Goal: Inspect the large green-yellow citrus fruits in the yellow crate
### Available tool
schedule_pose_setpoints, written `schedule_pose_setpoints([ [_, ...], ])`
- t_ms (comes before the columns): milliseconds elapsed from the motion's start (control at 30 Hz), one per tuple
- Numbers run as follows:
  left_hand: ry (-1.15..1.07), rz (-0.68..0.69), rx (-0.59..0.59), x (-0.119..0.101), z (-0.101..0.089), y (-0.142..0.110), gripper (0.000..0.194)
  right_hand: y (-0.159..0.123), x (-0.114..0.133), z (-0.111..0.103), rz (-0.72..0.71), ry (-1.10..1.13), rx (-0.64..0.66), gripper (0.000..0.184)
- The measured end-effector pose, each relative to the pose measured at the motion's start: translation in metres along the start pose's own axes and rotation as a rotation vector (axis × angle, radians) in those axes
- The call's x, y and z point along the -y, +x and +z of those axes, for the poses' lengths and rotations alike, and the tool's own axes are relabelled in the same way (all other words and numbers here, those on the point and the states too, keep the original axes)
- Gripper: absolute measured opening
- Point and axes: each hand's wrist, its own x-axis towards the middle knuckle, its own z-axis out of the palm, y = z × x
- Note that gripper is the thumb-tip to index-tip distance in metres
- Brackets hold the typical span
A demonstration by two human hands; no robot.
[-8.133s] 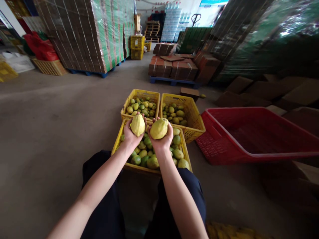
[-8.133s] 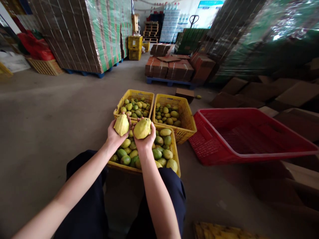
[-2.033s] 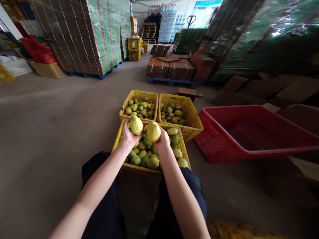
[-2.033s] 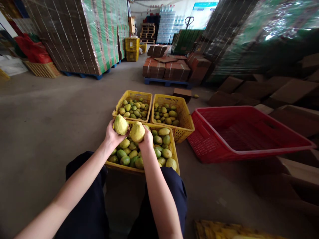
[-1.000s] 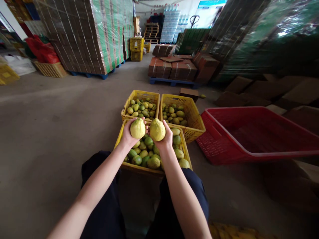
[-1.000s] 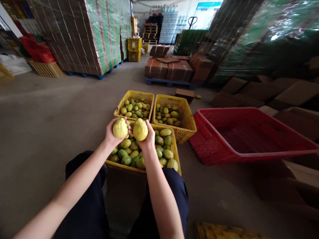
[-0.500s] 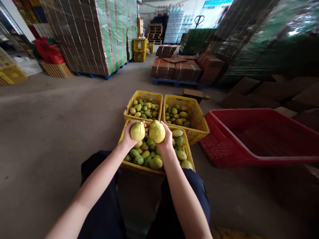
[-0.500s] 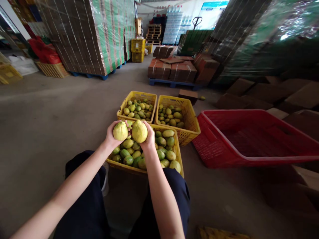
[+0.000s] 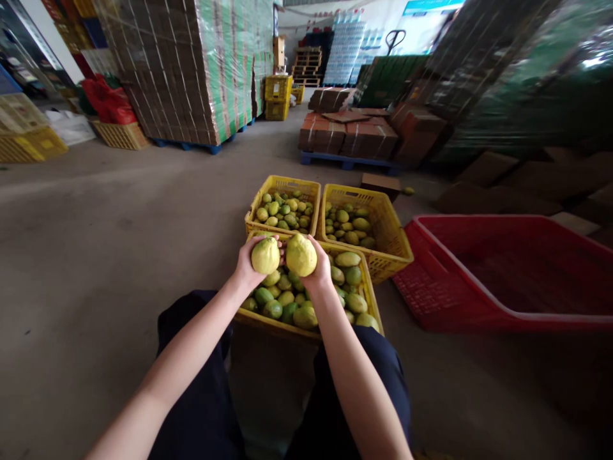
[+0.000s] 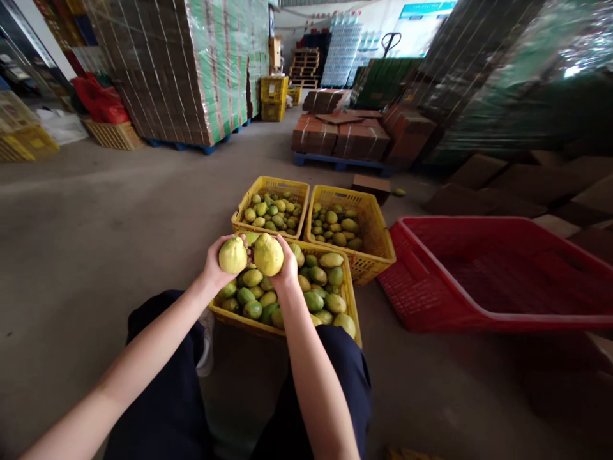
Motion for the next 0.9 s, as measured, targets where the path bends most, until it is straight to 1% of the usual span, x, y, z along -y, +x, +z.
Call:
schedule_pose_setpoints([
  [100, -0.014, 0.012, -0.007, 0.001, 0.0, 0.002, 0.018, -0.002, 0.001, 0.002, -0.024, -0.002, -0.002, 0.022],
  [233, -0.034, 0.015, -0.024, 0.006, 0.003, 0.007, 0.016, -0.004, 0.004, -0.001, -0.08, -0.005, -0.028, 0.023],
  [433, -0.067, 0.013, -0.027, 0.013, 0.009, 0.011, 0.019, -0.004, 0.008, -0.007, -0.163, 0.004, -0.07, 0.017],
  [567, -0.078, 0.015, -0.021, 0.014, 0.011, 0.011, 0.018, -0.006, 0.01, -0.007, -0.172, -0.013, -0.076, 0.018],
  [767, -0.076, 0.016, -0.011, 0.015, 0.008, 0.015, 0.017, -0.004, 0.008, -0.008, -0.226, -0.077, -0.07, 0.021],
  [900, -0.076, 0.018, -0.019, 0.016, 0.007, 0.017, 0.017, -0.002, 0.006, -0.009, -0.239, -0.066, -0.092, 0.02],
])
